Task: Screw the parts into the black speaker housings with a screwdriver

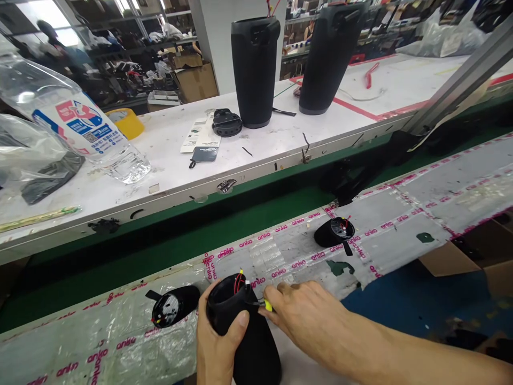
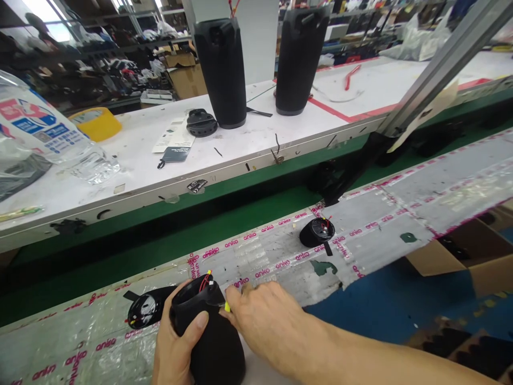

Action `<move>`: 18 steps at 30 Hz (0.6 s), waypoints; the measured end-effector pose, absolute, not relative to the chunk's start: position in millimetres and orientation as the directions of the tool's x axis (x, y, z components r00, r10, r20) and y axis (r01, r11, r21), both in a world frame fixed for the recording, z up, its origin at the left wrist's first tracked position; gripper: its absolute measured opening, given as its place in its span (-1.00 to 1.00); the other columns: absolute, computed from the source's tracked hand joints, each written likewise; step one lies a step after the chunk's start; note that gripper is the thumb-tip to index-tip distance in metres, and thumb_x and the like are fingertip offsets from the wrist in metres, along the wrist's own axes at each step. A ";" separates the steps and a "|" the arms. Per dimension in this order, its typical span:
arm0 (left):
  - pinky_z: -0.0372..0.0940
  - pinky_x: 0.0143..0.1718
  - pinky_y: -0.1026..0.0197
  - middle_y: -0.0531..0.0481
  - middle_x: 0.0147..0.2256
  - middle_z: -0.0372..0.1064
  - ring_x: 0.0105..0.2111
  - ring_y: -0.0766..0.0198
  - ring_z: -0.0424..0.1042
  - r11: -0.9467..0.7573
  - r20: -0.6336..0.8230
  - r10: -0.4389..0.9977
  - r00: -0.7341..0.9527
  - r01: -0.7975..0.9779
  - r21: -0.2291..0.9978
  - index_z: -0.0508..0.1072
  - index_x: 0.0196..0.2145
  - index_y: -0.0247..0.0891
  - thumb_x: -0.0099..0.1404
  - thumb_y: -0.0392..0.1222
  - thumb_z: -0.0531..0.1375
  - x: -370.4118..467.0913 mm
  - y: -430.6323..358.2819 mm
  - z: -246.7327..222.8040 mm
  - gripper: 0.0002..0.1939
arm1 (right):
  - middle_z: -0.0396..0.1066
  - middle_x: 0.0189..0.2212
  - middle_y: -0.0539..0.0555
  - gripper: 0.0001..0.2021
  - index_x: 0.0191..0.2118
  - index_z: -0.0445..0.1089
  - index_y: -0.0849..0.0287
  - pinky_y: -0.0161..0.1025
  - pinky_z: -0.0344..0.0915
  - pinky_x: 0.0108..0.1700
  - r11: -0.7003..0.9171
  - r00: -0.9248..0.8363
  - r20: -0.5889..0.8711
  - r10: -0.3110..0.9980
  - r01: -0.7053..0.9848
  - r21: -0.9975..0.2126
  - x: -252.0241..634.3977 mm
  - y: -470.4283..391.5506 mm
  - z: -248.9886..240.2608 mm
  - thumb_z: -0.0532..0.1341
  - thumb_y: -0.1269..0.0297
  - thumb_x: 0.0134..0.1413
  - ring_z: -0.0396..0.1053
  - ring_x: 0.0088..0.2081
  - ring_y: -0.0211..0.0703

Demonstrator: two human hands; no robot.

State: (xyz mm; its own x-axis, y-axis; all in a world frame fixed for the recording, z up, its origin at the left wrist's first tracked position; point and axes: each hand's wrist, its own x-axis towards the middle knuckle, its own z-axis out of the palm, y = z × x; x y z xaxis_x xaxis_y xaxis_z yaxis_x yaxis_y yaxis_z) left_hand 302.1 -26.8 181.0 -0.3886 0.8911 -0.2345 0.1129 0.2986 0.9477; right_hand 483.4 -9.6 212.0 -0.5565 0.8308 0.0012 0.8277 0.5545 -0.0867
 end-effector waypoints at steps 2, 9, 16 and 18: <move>0.27 0.15 -0.25 -0.14 -0.02 0.50 -0.01 -0.16 0.50 0.329 -0.249 0.889 -0.384 0.158 0.931 0.38 0.09 -0.10 0.00 0.16 0.41 299.6 -28.3 181.9 -0.27 | 0.37 -0.55 -0.08 -0.78 -0.23 0.14 0.05 -0.09 -0.14 -0.52 0.535 -0.536 0.013 0.844 0.841 -0.076 480.1 -12.4 210.2 0.22 0.15 0.36 0.35 -0.61 -0.05; 0.22 0.20 -0.27 -0.12 0.01 0.44 0.06 -0.16 0.43 0.339 -0.221 0.874 -0.432 0.217 0.916 0.35 0.09 -0.08 0.01 0.06 0.41 300.0 -30.9 180.6 -0.30 | 0.35 -0.52 -0.09 -0.76 -0.21 0.19 0.08 -0.10 -0.01 -0.52 0.532 -0.528 0.072 0.846 0.845 -0.061 476.2 -19.3 202.1 0.31 0.22 0.25 0.32 -0.60 -0.12; 0.26 0.18 -0.24 -0.14 0.03 0.40 0.05 -0.13 0.42 0.346 -0.187 0.869 -0.459 0.290 0.893 0.33 0.11 -0.15 0.02 0.06 0.39 303.3 -29.3 185.0 -0.28 | 0.33 -0.50 -0.06 -0.83 -0.19 0.26 0.12 -0.10 0.07 -0.50 0.544 -0.540 0.070 0.839 0.837 -0.062 475.2 -21.0 208.7 0.29 0.25 0.27 0.31 -0.56 -0.12; 0.26 0.18 -0.25 -0.16 0.03 0.39 0.06 -0.14 0.41 0.350 -0.181 0.870 -0.459 0.315 0.882 0.31 0.12 -0.17 0.02 0.08 0.39 302.5 -29.4 185.1 -0.26 | 0.34 -0.50 -0.03 -0.89 -0.19 0.29 0.14 -0.10 0.10 -0.48 0.547 -0.544 0.058 0.837 0.834 -0.070 474.5 -20.3 214.3 0.26 0.30 0.29 0.32 -0.55 -0.12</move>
